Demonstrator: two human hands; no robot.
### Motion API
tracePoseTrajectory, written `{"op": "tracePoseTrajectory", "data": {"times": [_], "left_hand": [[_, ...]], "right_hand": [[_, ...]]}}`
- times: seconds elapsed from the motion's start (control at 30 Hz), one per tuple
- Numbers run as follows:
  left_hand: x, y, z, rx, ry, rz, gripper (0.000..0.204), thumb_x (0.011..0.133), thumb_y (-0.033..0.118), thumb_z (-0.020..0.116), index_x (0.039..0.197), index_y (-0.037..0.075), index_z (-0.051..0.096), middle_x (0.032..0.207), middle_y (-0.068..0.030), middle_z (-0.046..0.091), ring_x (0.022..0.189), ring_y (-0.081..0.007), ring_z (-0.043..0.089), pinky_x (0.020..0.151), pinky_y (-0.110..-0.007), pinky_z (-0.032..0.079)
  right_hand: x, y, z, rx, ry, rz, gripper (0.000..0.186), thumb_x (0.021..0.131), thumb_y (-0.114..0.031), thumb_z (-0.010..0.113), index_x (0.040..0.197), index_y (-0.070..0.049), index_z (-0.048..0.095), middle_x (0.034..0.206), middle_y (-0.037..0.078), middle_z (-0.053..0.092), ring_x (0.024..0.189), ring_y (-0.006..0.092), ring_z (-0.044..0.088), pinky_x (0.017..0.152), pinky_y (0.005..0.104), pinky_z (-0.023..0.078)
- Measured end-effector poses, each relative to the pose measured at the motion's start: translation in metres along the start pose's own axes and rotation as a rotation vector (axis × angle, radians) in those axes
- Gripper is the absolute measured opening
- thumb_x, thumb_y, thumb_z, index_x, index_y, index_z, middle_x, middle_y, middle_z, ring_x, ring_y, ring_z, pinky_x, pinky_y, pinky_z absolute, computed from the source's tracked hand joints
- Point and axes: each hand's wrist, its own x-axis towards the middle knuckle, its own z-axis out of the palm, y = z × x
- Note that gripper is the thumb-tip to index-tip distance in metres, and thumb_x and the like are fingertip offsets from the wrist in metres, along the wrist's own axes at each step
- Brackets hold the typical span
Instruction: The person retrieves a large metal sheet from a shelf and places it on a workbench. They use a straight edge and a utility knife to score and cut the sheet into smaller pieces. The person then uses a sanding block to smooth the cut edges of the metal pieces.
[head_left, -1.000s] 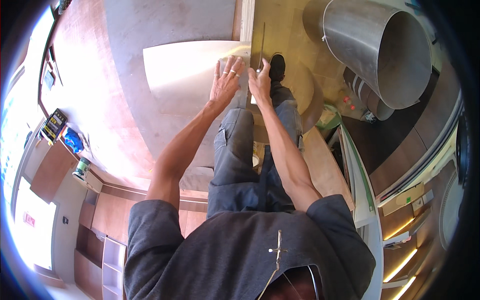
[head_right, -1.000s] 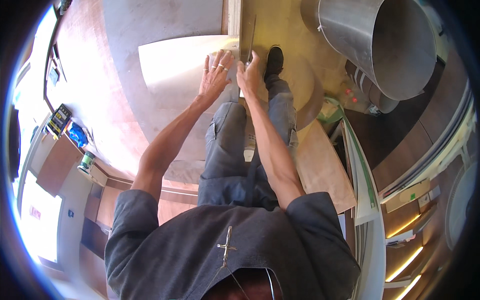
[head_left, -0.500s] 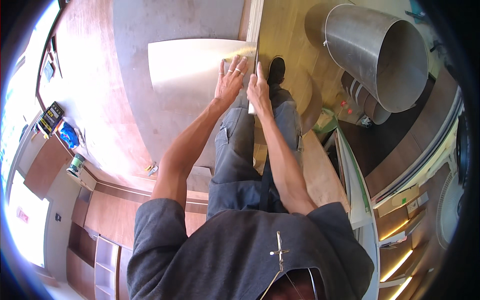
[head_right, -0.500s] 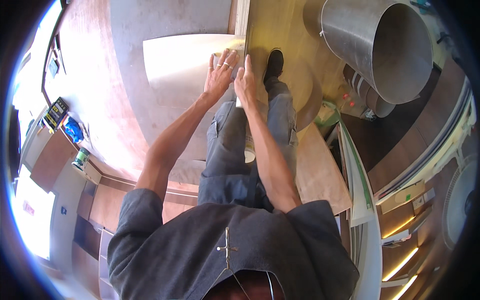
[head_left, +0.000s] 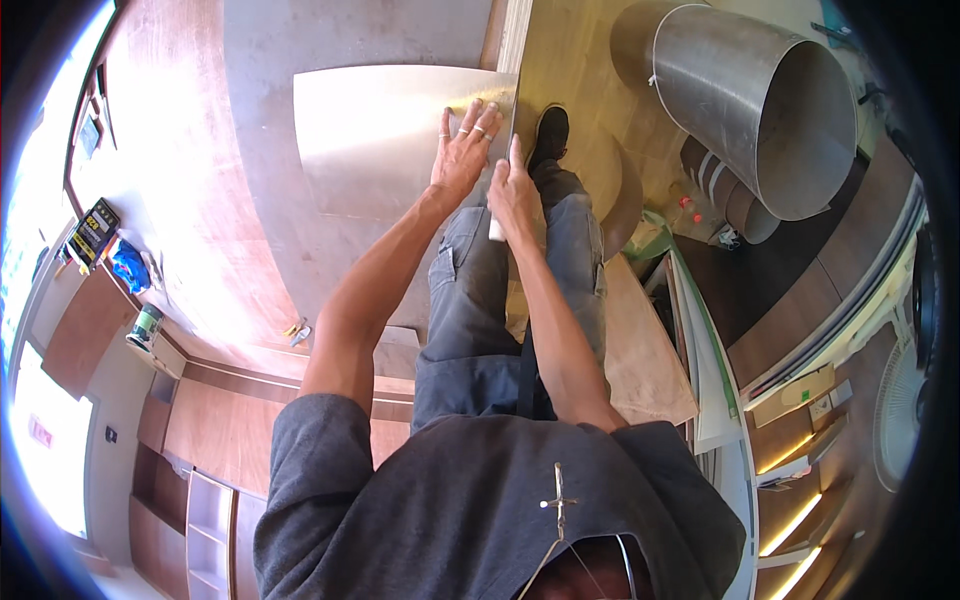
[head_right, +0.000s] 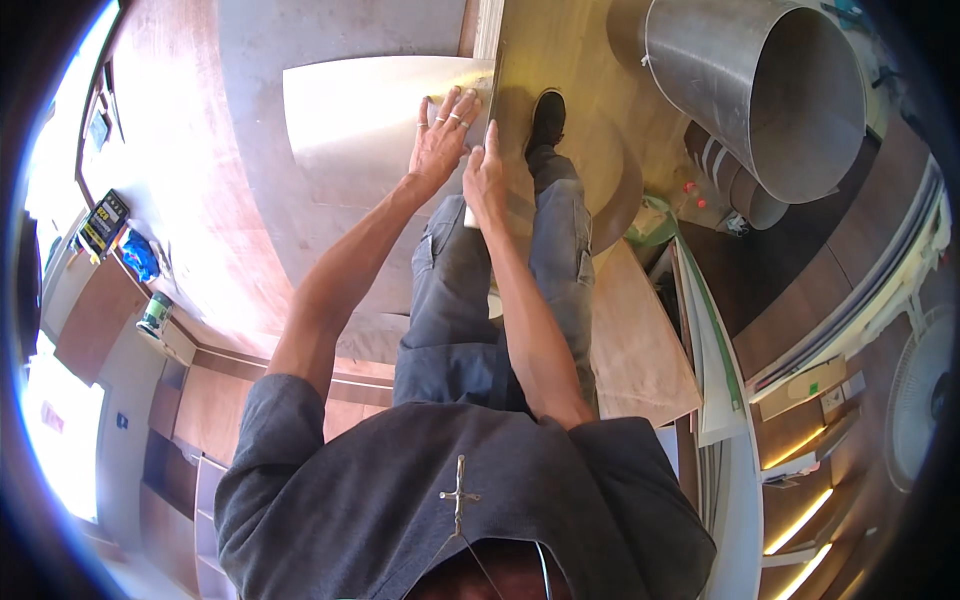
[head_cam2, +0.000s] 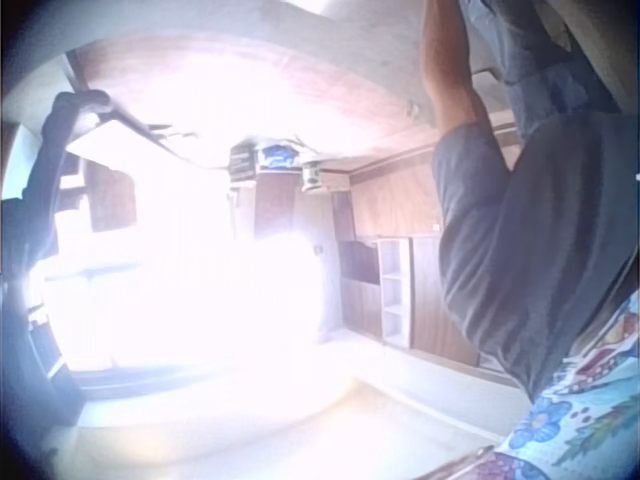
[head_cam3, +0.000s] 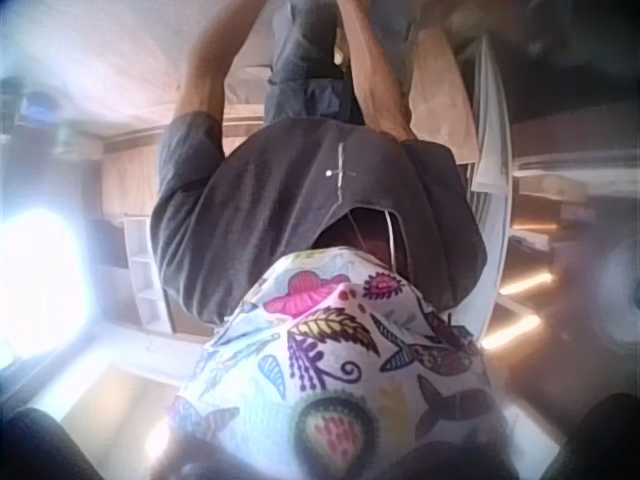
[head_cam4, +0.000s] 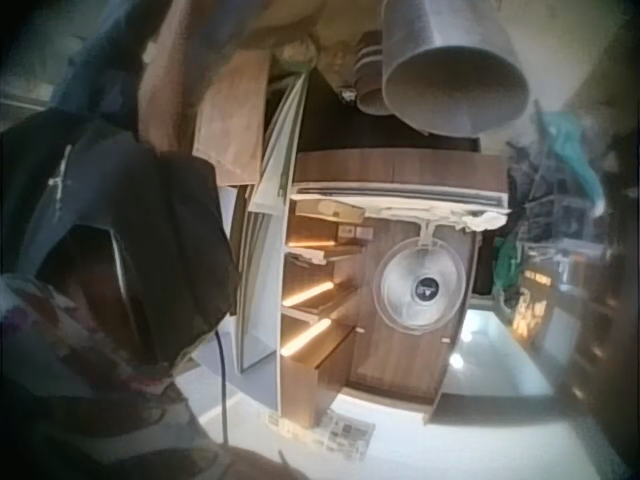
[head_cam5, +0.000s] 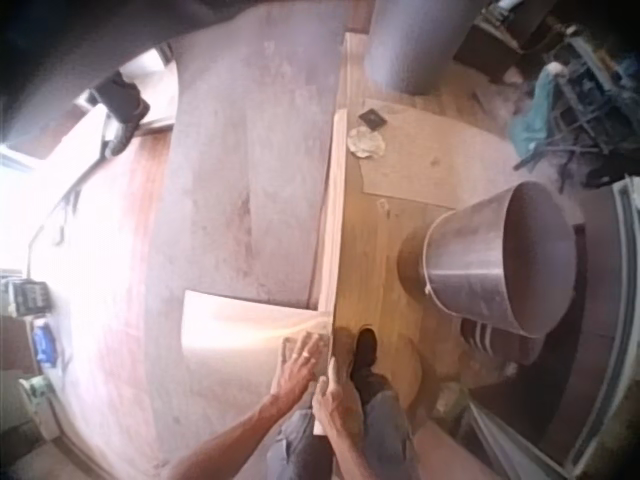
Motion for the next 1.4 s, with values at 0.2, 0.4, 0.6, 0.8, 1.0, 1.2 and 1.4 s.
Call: {"op": "tracePoseTrajectory", "data": {"times": [0.2,0.4,0.6,0.8,1.0,1.2,1.4], "left_hand": [[0.009,-0.003,0.001,0.027,-0.045,0.006,0.087,0.078,0.021,0.079,0.153,0.015,0.037,0.162,-0.0014,0.028,0.154,-0.0237,0.018,0.12,-0.064,0.021],[0.005,0.001,-0.001,0.063,-0.051,0.009,0.091,0.078,0.024,0.08,0.155,0.016,0.034,0.164,-0.0013,0.025,0.154,-0.0238,0.017,0.119,-0.065,0.022],[0.0,0.003,0.005,0.054,-0.083,-0.002,0.091,0.078,0.024,0.08,0.156,0.017,0.033,0.164,-0.001,0.024,0.154,-0.0235,0.016,0.119,-0.065,0.021],[0.004,0.003,0.003,0.047,-0.076,-0.012,0.091,0.078,0.024,0.08,0.156,0.018,0.033,0.165,-0.0009,0.024,0.155,-0.0233,0.014,0.119,-0.065,0.021],[0.004,-0.003,0.005,0.046,-0.024,0.026,0.082,0.078,0.023,0.08,0.151,0.024,0.042,0.164,0.0004,0.027,0.155,-0.0229,0.017,0.122,-0.061,0.018],[-0.011,-0.013,0.02,0.0,-0.005,0.135,0.056,0.084,0.022,0.073,0.138,0.022,0.057,0.157,0.0014,0.039,0.154,-0.0234,0.02,0.125,-0.054,0.014],[-0.011,-0.015,0.019,-0.041,0.016,0.163,0.045,0.088,0.021,0.068,0.132,0.022,0.063,0.154,0.0024,0.044,0.153,-0.0218,0.023,0.126,-0.051,0.015]], "right_hand": [[0.012,-0.009,-0.018,0.165,-0.151,0.152,0.058,0.101,-0.025,0.039,0.156,-0.007,0.032,0.074,0.022,0.066,0.052,0.0274,0.063,0.051,0.0414,0.052],[0.01,-0.038,-0.022,0.251,-0.197,0.346,0.058,0.101,-0.021,0.037,0.155,-0.001,0.031,0.134,0.036,0.054,0.123,0.0463,0.056,0.105,0.046,0.044],[-0.014,-0.027,-0.022,0.249,-0.176,0.276,0.057,0.101,-0.019,0.037,0.153,0.002,0.033,0.134,0.036,0.054,0.117,0.0458,0.061,0.101,0.0461,0.047],[0.005,-0.03,-0.03,0.179,-0.197,0.207,0.057,0.101,-0.016,0.038,0.154,0.004,0.028,0.139,0.036,0.051,0.125,0.045,0.055,0.106,0.0452,0.043],[0.003,-0.032,-0.022,0.291,-0.218,0.346,0.057,0.101,-0.016,0.038,0.154,0.003,0.03,0.143,0.036,0.047,0.132,0.0448,0.05,0.111,0.0425,0.04],[0.004,0.015,-0.004,0.195,-0.137,0.195,0.058,0.102,-0.022,0.043,0.158,-0.01,0.03,0.076,0.014,0.058,0.054,0.0211,0.055,0.051,0.0362,0.048],[-0.024,-0.026,-0.031,0.329,-0.188,0.269,0.058,0.101,-0.015,0.04,0.156,0.0,0.028,0.138,0.035,0.052,0.126,0.0458,0.054,0.107,0.0455,0.043]]}}
